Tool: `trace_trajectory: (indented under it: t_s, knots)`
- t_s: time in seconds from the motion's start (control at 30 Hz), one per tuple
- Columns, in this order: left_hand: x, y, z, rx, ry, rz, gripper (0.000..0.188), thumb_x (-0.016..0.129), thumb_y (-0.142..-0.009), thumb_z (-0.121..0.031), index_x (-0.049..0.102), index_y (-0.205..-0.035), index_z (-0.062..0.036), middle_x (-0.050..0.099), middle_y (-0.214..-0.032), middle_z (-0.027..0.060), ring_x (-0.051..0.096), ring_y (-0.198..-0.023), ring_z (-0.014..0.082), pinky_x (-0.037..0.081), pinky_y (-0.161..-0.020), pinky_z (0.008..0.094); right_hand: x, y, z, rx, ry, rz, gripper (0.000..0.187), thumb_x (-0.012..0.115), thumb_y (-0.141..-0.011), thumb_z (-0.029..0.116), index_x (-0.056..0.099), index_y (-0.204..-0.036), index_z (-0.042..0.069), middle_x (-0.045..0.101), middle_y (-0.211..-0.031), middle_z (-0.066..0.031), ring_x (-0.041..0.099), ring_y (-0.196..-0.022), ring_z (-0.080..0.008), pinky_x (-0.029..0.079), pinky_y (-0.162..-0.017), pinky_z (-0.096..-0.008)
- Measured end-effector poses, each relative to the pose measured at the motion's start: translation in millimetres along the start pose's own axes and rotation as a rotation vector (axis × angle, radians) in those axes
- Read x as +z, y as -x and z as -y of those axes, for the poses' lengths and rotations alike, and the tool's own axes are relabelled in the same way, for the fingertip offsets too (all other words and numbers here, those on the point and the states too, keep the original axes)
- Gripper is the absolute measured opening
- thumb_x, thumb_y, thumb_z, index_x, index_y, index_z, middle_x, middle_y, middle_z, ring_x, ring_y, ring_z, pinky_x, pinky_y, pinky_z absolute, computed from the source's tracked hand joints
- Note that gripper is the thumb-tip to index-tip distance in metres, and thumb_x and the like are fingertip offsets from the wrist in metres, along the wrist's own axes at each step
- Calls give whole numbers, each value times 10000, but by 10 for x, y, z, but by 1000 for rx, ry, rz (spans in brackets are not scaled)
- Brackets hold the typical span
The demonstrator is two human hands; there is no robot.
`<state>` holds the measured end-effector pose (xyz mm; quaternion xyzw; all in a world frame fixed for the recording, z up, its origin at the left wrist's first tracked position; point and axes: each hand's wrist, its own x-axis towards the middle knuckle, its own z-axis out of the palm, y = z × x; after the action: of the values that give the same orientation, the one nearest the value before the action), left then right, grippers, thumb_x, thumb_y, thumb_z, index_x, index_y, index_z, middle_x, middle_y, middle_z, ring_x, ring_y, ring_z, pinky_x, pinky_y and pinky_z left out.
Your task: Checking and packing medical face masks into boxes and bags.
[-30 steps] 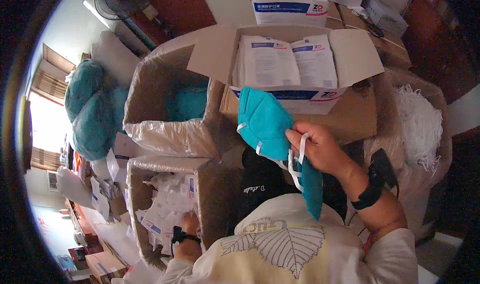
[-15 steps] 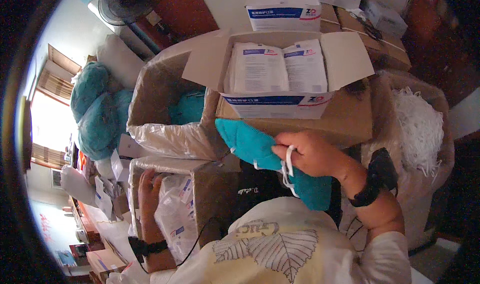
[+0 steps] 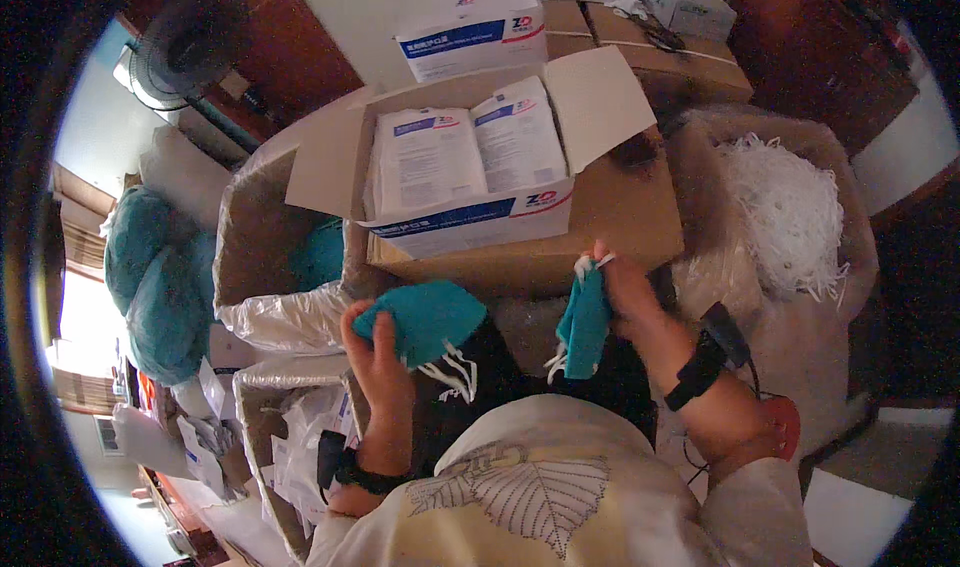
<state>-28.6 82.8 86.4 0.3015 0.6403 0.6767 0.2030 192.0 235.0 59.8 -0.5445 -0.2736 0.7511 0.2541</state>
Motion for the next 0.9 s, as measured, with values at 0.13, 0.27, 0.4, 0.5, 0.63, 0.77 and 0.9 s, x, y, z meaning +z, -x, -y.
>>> trace_trajectory:
  t_s: [0.13,0.27,0.4,0.5,0.63,0.77,0.9]
  knots:
    - [-30,227,85,248,-350,253,229,513,-787,-29,478,-1013,-40,498,-964,90,494,-883,203,387,-808,305,76,-134,-212,-146,-148,79,274,483,-883,357,563,-942,102,536,-802,1,503,-713,-111,435,-643,-267]
    - [60,296,29,274,-414,500,344,662,-735,-180,517,-1021,-56,515,-973,124,550,-850,256,445,-731,328,353,-272,-283,-470,18,-37,238,493,-895,286,572,-876,63,584,-803,-21,528,-769,-110,430,-699,-255]
    - [186,344,-173,237,-430,574,560,743,-641,-365,516,-1046,-51,498,-998,153,523,-902,298,446,-763,363,531,-344,-316,-649,215,-107,291,490,-897,298,570,-869,20,584,-801,-28,512,-766,-98,419,-705,-250]
    - [196,384,-84,207,-471,554,506,749,-651,-284,516,-1041,-62,504,-1019,152,557,-874,310,465,-745,368,591,-321,-319,-654,144,-70,290,481,-901,301,571,-856,29,565,-767,-16,498,-733,-96,412,-676,-251]
    - [155,362,-53,210,-523,584,404,710,-697,-186,515,-1024,-52,521,-1005,148,577,-859,295,466,-738,355,636,-163,-263,-524,89,-33,301,473,-903,320,573,-839,44,541,-740,4,473,-688,-86,399,-636,-238]
    - [117,266,121,189,-314,682,273,667,-733,-130,537,-956,-40,549,-897,126,583,-770,252,473,-653,295,717,28,-226,-444,24,57,315,453,-907,340,572,-854,54,534,-770,17,473,-680,-84,397,-615,-229]
    - [-125,75,101,214,-279,624,213,625,-758,-61,532,-946,-18,548,-870,127,561,-755,244,445,-669,279,441,-28,-111,-316,-128,108,333,437,-906,365,570,-917,59,536,-804,10,502,-699,-104,433,-650,-247]
